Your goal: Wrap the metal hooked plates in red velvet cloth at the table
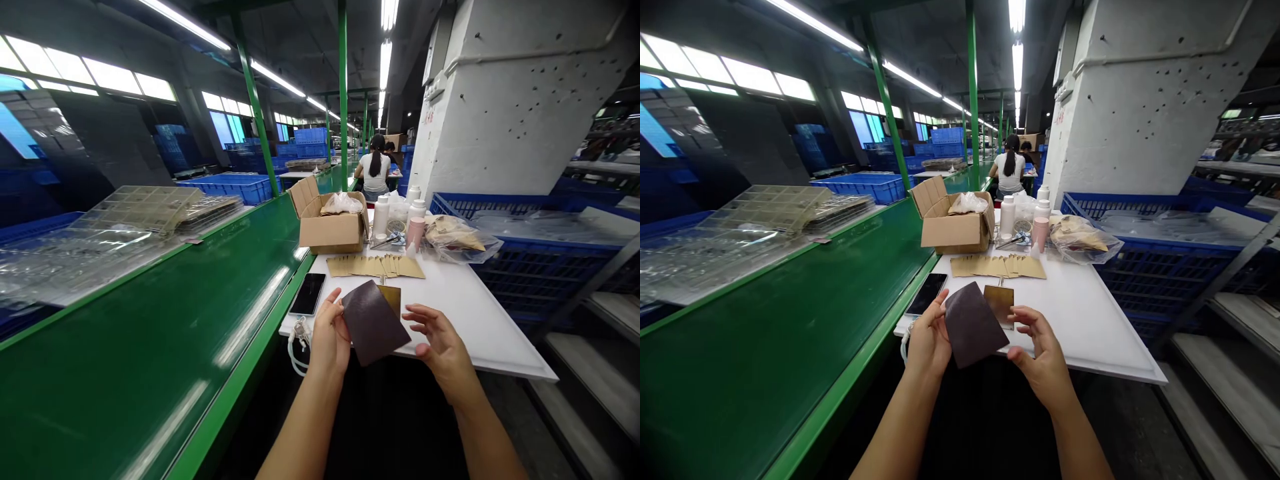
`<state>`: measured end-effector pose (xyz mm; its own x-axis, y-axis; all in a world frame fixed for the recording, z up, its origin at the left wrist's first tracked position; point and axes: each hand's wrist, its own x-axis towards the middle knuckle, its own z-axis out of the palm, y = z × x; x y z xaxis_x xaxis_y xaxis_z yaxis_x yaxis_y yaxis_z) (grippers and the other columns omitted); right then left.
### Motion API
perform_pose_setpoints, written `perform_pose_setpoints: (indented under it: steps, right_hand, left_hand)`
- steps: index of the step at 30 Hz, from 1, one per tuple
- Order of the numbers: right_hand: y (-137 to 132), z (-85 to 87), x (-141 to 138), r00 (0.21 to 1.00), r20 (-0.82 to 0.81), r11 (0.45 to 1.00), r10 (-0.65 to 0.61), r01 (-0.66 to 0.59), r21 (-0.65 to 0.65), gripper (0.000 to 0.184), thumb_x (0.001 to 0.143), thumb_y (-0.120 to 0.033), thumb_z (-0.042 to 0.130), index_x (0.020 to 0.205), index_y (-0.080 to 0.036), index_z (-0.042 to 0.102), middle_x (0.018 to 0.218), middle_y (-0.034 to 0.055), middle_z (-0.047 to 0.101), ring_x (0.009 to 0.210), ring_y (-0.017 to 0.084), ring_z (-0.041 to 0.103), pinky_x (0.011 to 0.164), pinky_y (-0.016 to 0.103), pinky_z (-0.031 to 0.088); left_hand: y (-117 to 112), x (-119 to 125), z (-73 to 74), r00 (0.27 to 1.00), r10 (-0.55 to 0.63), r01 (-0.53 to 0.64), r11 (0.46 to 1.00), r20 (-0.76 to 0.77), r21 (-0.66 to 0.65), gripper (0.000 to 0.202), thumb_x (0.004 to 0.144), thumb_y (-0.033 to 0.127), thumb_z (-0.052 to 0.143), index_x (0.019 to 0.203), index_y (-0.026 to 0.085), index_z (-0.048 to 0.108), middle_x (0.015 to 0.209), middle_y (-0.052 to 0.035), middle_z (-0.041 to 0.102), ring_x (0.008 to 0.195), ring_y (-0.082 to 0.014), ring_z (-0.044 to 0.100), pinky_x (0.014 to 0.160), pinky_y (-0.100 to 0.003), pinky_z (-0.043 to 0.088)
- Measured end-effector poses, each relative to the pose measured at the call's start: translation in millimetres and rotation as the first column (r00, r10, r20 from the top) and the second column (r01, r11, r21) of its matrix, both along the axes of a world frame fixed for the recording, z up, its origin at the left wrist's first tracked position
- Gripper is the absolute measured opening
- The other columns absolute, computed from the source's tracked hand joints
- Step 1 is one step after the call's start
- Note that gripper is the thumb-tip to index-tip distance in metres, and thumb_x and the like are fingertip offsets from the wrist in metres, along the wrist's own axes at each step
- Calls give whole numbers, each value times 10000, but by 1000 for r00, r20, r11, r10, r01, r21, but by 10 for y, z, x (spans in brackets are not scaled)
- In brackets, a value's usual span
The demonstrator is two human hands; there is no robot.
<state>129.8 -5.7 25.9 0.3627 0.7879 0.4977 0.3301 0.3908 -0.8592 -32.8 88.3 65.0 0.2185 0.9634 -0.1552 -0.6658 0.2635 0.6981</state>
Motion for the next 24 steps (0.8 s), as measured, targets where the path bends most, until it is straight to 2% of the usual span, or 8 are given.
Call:
perform_pose_setpoints:
  steps: [2,4,8,13,19,21,23,24]
  right_hand:
    - [-95,79,-126,954,99,954,-282,268,132,419,814,-494,611,1110,-205,540,1134,112,577,1055,273,557,872,431,444]
    - [-172,194,-323,822,283,864,-495,431,259,282,807,-392,648,1015,-215,575,1020,84,598,989,263,561,884,438,401]
    - [-105,323,-718,653,562,861,-507,407,304,257,793,-370,661,988,-225,578,993,71,609,926,256,564,861,436,333]
    - [115,224,-882,595,537,802,-597,456,387,120,796,-263,631,895,-213,584,974,62,611,897,238,555,819,414,305]
    - [143,204,-762,590,451,743,-669,547,386,82,799,-132,605,797,-214,612,944,46,626,921,230,561,847,414,312]
    - [134,224,-608,620,391,733,-681,570,373,50,803,-162,614,795,-211,613,962,55,619,941,239,559,858,416,332]
    - [64,259,-408,659,292,718,-693,597,357,12,812,-204,619,810,-207,607,979,63,611,965,246,557,887,427,353]
    - [-8,286,-307,664,231,698,-711,627,345,26,819,-224,616,823,-202,602,989,70,607,979,250,554,901,433,360]
  left_hand:
    - [-44,35,-23,997,67,-66,997,-31,26,546,643,209,659,1157,161,484,903,-37,595,709,-116,582,632,-211,455]
    - [-120,64,-24,986,156,-150,984,-58,101,537,679,219,650,1181,200,463,918,-20,585,712,-102,574,630,-194,444]
    - [-289,94,11,967,247,-227,948,-66,224,488,726,221,613,1184,232,444,872,4,550,652,-80,525,619,-188,433]
    - [-388,95,-15,967,251,-238,951,-43,196,490,737,228,609,1195,261,437,870,5,516,632,-80,492,596,-189,419]
    - [-397,29,-22,951,174,-235,944,255,232,430,738,402,518,1103,174,513,780,-34,467,693,-150,500,691,-291,461]
    - [-334,-99,129,927,274,-360,843,256,400,340,748,401,516,1004,182,567,756,-31,449,695,-154,484,689,-292,454]
    - [-274,-267,370,903,410,-388,644,131,659,179,698,295,612,850,201,603,751,-35,480,734,-167,502,712,-297,455]
    - [-269,-345,503,887,462,-303,546,22,781,117,665,254,661,752,203,603,736,-41,501,746,-182,518,717,-312,462]
